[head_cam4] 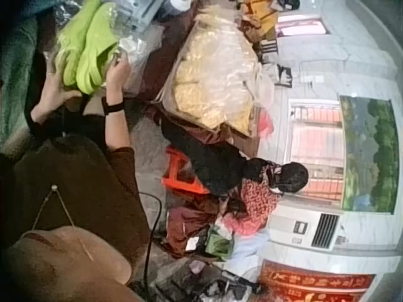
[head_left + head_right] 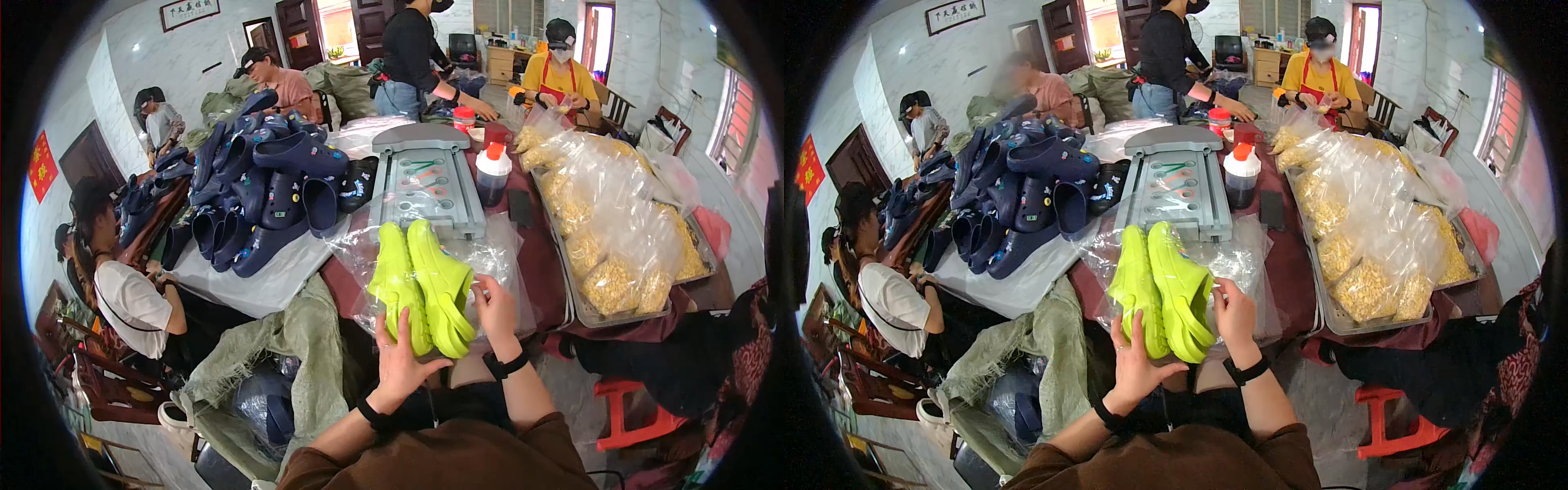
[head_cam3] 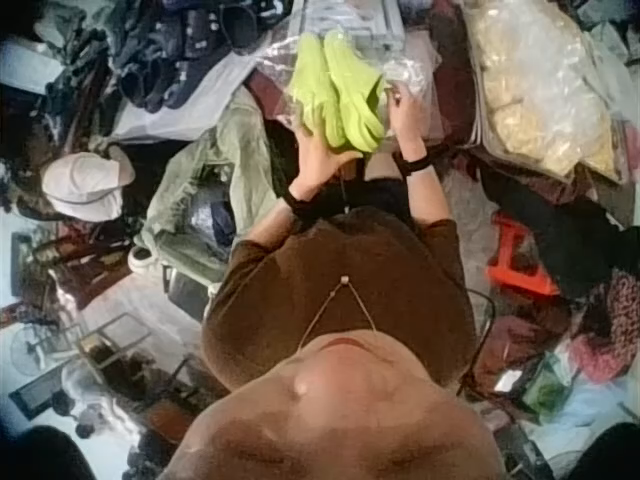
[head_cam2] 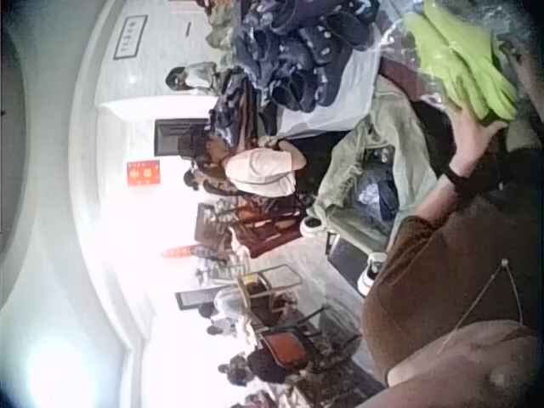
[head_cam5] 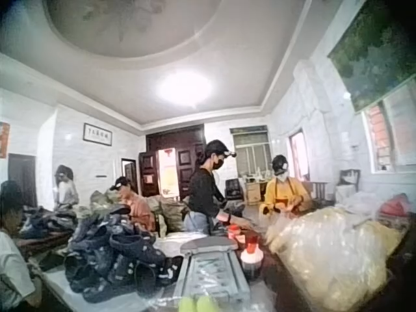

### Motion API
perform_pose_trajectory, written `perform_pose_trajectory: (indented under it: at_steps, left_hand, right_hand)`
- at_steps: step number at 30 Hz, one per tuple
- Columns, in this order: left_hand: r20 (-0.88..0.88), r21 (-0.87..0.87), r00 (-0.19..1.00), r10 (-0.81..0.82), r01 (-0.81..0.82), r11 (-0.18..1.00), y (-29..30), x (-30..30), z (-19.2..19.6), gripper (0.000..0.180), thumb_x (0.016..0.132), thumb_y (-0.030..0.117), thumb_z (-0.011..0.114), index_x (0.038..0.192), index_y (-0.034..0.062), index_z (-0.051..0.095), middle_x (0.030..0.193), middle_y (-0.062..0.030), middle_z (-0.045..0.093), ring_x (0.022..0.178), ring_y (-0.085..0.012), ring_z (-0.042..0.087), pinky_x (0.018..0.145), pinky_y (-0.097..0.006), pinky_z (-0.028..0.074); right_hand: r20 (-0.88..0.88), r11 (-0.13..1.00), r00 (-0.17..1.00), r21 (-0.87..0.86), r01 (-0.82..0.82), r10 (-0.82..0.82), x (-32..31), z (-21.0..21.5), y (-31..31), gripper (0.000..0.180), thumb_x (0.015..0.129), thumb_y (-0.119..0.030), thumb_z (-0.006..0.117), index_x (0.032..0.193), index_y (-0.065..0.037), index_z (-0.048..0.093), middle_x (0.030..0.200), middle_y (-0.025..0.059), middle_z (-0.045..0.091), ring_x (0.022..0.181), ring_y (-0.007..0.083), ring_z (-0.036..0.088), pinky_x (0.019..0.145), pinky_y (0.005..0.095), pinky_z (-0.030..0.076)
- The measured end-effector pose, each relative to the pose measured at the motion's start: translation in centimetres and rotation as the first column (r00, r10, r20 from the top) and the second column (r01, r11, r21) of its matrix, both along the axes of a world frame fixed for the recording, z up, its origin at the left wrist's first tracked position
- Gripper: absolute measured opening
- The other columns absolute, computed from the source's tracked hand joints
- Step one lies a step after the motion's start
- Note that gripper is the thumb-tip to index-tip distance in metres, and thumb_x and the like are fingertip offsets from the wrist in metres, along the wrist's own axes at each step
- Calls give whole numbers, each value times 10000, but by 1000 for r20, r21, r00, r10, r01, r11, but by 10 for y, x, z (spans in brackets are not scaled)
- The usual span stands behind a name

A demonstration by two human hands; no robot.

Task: Inspecting clogs and packing them into individual plastic bags, then placing the bags into a large sack.

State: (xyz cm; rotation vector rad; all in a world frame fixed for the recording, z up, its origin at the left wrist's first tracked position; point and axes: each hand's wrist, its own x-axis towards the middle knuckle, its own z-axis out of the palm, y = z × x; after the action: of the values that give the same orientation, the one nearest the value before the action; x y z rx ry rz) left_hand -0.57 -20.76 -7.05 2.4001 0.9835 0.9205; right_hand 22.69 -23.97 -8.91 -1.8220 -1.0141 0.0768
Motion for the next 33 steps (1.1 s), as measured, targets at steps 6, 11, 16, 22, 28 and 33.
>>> perform_pose_trajectory:
  at_steps: [6, 11, 16, 22, 28, 33]
  left_hand:
    - [100, -13, 995, -13, 14, 1000, 6, 7, 6, 1305, 537, 427, 973, 1537, 61, 218, 1477, -354, 222, 1297, -556, 414, 1025, -525, 466]
    - [185, 2, 983, -24, 24, 1000, 14, 6, 20, 1204, 549, 334, 980, 1494, 47, 293, 1441, -266, 291, 1260, -488, 458, 972, -513, 500]
    - [203, -118, 979, -18, 42, 992, 16, 1, 8, 1240, 546, 324, 983, 1510, 39, 256, 1467, -271, 273, 1278, -487, 445, 1009, -532, 479]
    - [279, -88, 959, -60, 87, 992, 28, -25, 0, 1212, 600, 320, 961, 1524, 20, 238, 1552, -264, 184, 1406, -440, 321, 1090, -501, 410]
    - [301, -195, 953, 46, 14, 981, 70, -59, -43, 1034, 766, 265, 817, 1558, -2, 208, 1546, -257, 304, 1420, -402, 323, 1186, -469, 251]
    - [387, -373, 905, -174, 326, 869, 80, -48, -71, 975, 863, 192, 740, 1595, 12, 121, 1592, -228, 286, 1459, -345, 315, 1192, -425, 263]
  right_hand:
    - [-50, 989, 991, 88, -120, 125, -12, -15, -9, 123, 901, -13, 614, 1021, -4, 642, 877, 158, 726, 791, 286, 726, 685, 356, 538]
    - [-312, 969, 918, 110, -219, 243, -15, -31, -37, 111, 902, 15, 583, 1009, 19, 611, 895, 118, 683, 849, 174, 672, 766, 307, 523]
    - [-417, 786, 667, 354, -506, 617, -29, -16, -60, 565, 866, -98, 736, 1346, -5, 454, 1173, 101, 586, 1085, 178, 587, 939, 333, 474]
    - [-123, 879, 871, 123, -462, 475, -38, -9, -64, 862, 676, -191, 928, 1368, -7, 447, 1120, 86, 567, 1029, 190, 563, 914, 336, 478]
    - [3, 908, 910, 77, -413, 414, -45, 0, -67, 815, 688, -219, 917, 1334, 8, 475, 1098, 114, 563, 965, 221, 569, 872, 344, 483]
    - [17, 908, 912, 96, -409, 409, -45, -1, -68, 817, 684, -229, 916, 1334, 3, 478, 1122, 113, 561, 954, 217, 570, 870, 343, 480]
